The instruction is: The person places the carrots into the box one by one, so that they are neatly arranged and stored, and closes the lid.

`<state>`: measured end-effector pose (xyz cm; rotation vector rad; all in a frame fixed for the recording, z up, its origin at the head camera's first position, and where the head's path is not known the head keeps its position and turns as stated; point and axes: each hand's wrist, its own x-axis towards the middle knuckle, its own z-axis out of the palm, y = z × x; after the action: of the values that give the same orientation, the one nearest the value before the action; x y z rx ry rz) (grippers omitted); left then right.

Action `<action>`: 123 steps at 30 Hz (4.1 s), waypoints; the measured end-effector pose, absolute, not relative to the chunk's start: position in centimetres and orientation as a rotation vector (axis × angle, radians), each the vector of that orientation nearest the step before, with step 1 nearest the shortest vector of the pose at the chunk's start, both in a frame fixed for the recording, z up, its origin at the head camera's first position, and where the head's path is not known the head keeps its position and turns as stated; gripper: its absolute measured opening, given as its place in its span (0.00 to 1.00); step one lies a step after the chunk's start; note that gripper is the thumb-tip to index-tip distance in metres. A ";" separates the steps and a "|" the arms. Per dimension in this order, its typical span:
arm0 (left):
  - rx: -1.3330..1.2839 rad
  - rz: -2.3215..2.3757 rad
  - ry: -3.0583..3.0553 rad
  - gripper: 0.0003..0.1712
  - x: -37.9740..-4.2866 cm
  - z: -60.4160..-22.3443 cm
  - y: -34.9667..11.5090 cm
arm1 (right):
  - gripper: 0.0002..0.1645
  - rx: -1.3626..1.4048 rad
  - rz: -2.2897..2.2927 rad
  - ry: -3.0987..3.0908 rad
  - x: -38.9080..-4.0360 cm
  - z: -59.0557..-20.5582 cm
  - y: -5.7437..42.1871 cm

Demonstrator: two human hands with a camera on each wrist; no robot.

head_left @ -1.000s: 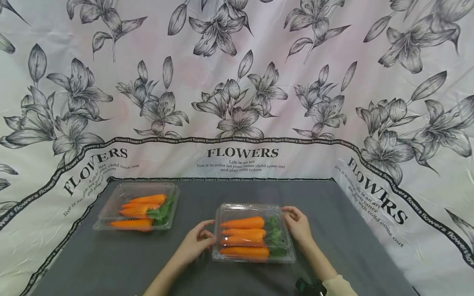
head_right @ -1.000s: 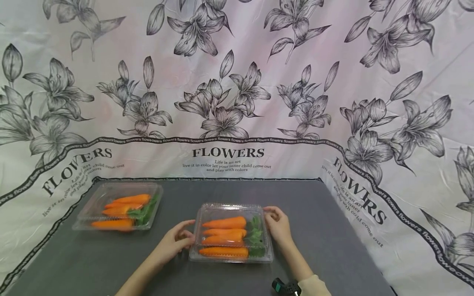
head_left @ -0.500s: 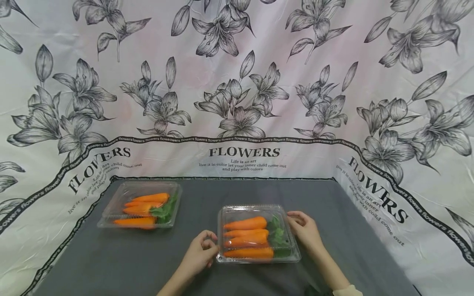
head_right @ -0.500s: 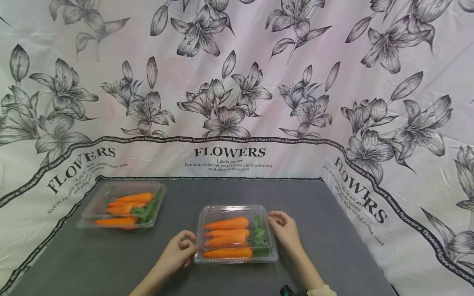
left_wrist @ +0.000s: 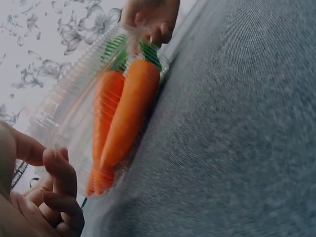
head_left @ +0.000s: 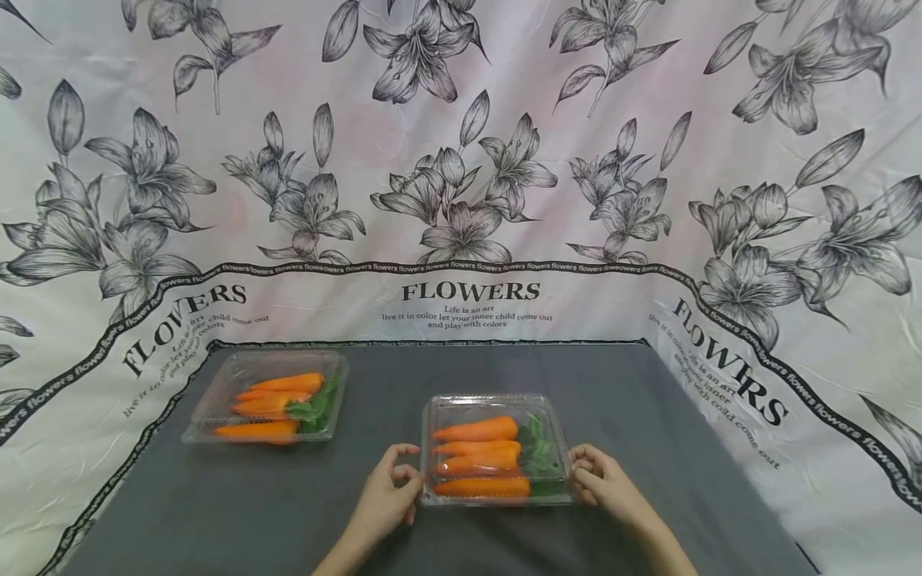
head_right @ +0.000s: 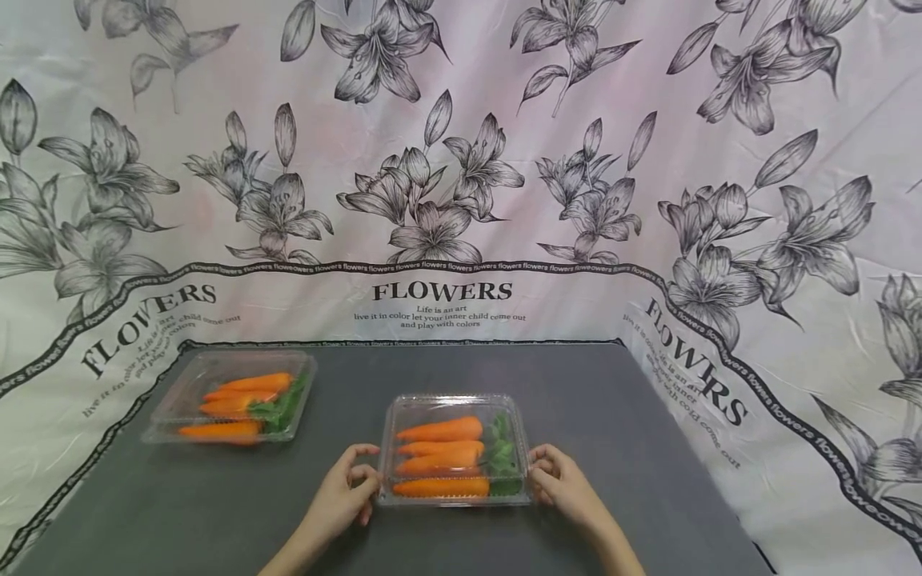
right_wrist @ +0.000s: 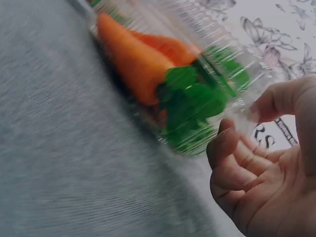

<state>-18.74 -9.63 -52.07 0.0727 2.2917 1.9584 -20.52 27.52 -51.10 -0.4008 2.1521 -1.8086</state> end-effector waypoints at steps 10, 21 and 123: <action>0.224 2.009 2.130 0.52 -18.0 -52.7 -9.4 | 0.19 -0.274 -1.915 2.147 -18.6 -52.5 25.7; 0.182 2.095 1.816 0.55 -18.2 -52.8 -9.4 | 0.10 -0.303 -1.990 1.980 -19.0 -52.5 25.8; 0.393 1.603 2.812 0.65 -25.9 -53.2 1.1 | 0.54 -0.058 -1.851 2.415 -23.9 -52.0 32.5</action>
<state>-25.86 1.13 -53.17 0.3930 2.8122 1.6032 -23.91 32.46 -52.00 -0.0581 2.4146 -1.8508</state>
